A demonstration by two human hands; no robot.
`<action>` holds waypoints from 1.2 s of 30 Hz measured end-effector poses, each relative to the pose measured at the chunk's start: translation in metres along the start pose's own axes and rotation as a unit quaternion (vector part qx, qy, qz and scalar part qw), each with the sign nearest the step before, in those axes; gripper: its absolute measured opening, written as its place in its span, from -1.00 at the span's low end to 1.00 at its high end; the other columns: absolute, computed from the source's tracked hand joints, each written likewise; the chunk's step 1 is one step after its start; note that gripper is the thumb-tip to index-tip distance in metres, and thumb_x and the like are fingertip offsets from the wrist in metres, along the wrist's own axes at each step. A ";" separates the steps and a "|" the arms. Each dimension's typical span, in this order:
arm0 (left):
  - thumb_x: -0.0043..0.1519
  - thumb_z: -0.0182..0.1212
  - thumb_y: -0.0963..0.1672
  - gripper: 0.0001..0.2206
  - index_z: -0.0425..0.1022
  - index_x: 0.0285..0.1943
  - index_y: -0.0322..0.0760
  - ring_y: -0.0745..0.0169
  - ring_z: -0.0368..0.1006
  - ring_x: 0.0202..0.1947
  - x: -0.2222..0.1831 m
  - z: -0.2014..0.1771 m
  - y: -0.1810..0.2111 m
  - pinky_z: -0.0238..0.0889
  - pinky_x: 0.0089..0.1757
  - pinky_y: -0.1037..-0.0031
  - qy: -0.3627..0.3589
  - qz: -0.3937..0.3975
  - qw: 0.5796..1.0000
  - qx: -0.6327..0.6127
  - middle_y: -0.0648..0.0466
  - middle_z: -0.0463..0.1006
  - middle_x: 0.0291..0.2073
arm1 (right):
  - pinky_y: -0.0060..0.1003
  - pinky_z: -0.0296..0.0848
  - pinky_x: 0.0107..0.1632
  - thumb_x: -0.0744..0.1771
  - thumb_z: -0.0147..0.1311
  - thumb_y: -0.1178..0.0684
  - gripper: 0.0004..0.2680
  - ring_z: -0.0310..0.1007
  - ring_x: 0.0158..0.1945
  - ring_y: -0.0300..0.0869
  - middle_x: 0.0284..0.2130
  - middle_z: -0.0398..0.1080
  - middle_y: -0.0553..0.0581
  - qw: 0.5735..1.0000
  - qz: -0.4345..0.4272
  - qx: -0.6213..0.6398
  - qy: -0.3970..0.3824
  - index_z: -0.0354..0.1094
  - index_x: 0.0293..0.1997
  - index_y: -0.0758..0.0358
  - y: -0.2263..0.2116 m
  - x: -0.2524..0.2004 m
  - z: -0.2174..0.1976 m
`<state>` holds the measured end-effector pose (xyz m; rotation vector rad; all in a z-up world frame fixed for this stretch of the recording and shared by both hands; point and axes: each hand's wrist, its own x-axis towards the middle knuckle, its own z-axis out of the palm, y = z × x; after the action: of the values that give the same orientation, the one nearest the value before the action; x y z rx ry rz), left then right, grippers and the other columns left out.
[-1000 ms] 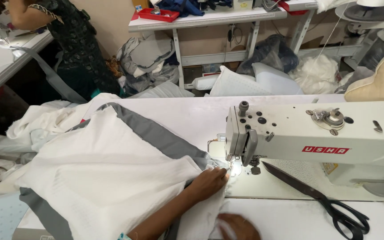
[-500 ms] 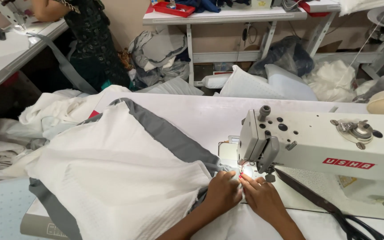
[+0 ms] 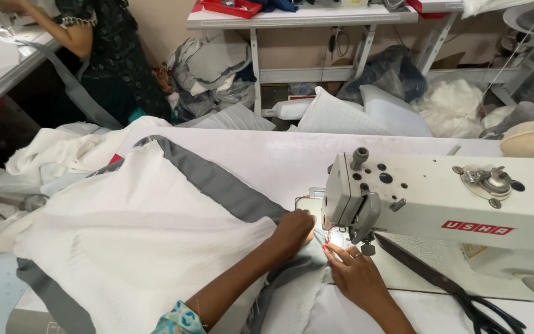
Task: Sewing a fabric border onto a pillow cover using an industrial sewing machine.
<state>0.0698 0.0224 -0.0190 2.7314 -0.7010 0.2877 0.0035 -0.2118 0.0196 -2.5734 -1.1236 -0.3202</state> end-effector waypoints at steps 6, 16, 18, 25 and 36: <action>0.08 0.25 -0.23 -0.77 0.55 -0.07 -0.29 -0.06 0.46 -0.21 -0.032 -0.043 0.043 0.36 -0.29 0.19 0.067 -0.018 0.994 -0.090 -0.06 0.47 -0.24 | -0.13 0.39 -0.05 0.28 0.12 0.09 -0.69 0.35 -0.06 -0.09 0.13 0.37 -0.02 1.000 -0.012 0.009 0.014 0.39 0.15 0.25 0.000 0.002 -0.003; 0.10 0.31 -0.19 -0.64 0.57 0.12 -0.25 -0.10 0.42 -0.16 -0.043 -0.030 0.059 0.38 -0.35 0.20 0.113 -0.083 0.987 -0.081 -0.13 0.43 -0.21 | -0.13 0.39 0.00 0.26 0.13 0.06 -0.67 0.36 -0.05 -0.07 0.16 0.38 0.05 1.000 0.013 -0.012 -0.005 0.42 0.15 0.19 0.003 0.000 0.006; 0.10 0.30 -0.19 -0.63 0.56 0.13 -0.27 -0.10 0.43 -0.16 -0.044 -0.025 0.061 0.38 -0.35 0.20 0.124 -0.084 0.986 -0.079 -0.13 0.43 -0.20 | -0.13 0.39 0.00 0.26 0.14 0.05 -0.67 0.36 -0.05 -0.07 0.15 0.39 0.04 1.000 0.017 -0.014 -0.005 0.43 0.14 0.18 0.003 -0.001 0.007; 0.10 0.29 -0.19 -0.69 0.55 0.04 -0.32 -0.17 0.42 -0.17 -0.049 -0.025 0.074 0.40 -0.34 0.16 0.148 -0.105 0.982 -0.054 -0.19 0.43 -0.19 | -0.09 0.38 0.02 0.24 0.15 0.05 -0.67 0.37 -0.02 -0.06 0.12 0.39 0.03 0.999 0.020 -0.031 0.019 0.42 0.13 0.10 -0.011 -0.007 -0.005; 0.14 0.24 -0.17 -0.82 0.52 -0.13 -0.36 -0.21 0.42 -0.14 -0.057 -0.011 0.071 0.35 -0.36 0.13 0.186 -0.109 0.976 -0.030 -0.27 0.44 -0.14 | -0.15 0.47 -0.06 0.21 0.18 -0.06 -0.62 0.48 -0.10 -0.19 0.10 0.38 -0.12 0.997 0.013 -0.074 -0.006 0.44 0.17 -0.12 0.033 -0.008 0.042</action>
<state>-0.0164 -0.0085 -0.0067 2.5598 -0.2989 0.6893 0.0255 -0.2224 -0.0286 -2.7189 -1.1092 -0.3967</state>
